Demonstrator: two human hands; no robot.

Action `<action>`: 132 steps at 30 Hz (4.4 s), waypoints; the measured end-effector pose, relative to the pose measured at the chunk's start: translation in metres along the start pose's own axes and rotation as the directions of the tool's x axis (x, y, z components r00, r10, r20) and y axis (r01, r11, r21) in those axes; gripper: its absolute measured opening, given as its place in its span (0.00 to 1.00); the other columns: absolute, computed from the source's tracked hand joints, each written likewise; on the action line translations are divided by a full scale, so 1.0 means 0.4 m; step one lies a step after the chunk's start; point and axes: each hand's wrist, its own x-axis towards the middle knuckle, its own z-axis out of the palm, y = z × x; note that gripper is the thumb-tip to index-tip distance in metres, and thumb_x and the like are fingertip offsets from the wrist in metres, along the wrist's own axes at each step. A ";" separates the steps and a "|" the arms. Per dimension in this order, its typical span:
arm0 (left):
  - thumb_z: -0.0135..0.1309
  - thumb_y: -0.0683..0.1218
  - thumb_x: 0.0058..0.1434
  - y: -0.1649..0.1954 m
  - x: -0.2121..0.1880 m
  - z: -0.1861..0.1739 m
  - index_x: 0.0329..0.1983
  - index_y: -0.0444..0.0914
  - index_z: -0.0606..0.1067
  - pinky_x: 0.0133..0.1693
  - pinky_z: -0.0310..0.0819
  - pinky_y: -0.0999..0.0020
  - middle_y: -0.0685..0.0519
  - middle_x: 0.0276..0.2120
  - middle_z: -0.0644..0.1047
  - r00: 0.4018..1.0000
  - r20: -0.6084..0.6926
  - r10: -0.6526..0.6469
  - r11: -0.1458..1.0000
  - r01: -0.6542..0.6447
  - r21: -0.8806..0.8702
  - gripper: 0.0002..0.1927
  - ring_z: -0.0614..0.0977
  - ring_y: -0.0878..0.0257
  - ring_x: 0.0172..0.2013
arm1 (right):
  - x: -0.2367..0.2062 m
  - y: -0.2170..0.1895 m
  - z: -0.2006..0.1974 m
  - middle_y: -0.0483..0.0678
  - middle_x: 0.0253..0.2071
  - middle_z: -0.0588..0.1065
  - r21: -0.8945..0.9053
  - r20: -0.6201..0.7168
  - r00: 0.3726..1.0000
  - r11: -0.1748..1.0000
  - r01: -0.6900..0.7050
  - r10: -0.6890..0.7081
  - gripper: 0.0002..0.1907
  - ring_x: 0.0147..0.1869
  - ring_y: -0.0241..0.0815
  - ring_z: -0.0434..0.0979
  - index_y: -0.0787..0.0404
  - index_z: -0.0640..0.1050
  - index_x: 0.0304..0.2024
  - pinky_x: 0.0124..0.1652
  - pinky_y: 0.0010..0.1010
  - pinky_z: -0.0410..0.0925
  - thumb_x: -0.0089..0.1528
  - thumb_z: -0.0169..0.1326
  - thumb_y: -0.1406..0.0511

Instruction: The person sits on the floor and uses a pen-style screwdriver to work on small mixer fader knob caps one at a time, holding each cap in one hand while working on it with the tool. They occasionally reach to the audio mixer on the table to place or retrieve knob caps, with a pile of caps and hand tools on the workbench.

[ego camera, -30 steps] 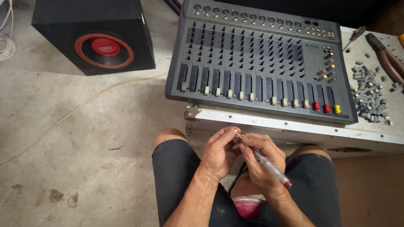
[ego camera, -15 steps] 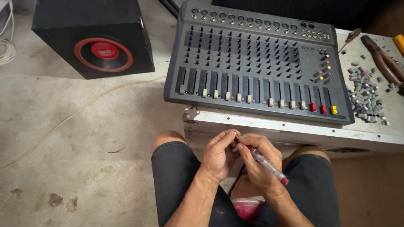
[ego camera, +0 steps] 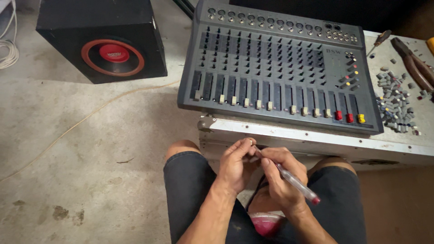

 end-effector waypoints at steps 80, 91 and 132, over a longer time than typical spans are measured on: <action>0.61 0.40 0.64 -0.024 -0.008 0.004 0.46 0.33 0.79 0.48 0.75 0.75 0.54 0.40 0.81 0.971 0.154 0.181 0.902 -0.226 0.367 0.09 0.80 0.69 0.41 | -0.032 0.078 -0.001 0.45 0.44 0.80 0.147 -0.134 0.948 0.951 -0.271 0.290 0.07 0.45 0.29 0.75 0.65 0.77 0.46 0.45 0.19 0.70 0.66 0.59 0.73; 0.59 0.41 0.66 -0.017 -0.012 0.015 0.45 0.32 0.79 0.48 0.78 0.70 0.53 0.38 0.81 0.974 0.144 0.177 0.910 -0.217 0.353 0.07 0.81 0.66 0.40 | -0.026 0.071 0.003 0.46 0.45 0.80 0.208 -0.117 0.954 0.947 -0.247 0.274 0.07 0.48 0.31 0.78 0.65 0.76 0.46 0.49 0.21 0.72 0.65 0.57 0.75; 0.53 0.41 0.69 -0.021 -0.012 0.018 0.46 0.37 0.76 0.53 0.77 0.55 0.51 0.41 0.80 0.989 0.147 0.002 0.999 -0.009 0.047 0.05 0.81 0.59 0.44 | -0.012 0.065 0.000 0.49 0.46 0.80 0.267 -0.090 0.951 0.927 -0.262 0.295 0.08 0.47 0.34 0.81 0.66 0.77 0.48 0.48 0.23 0.73 0.65 0.56 0.75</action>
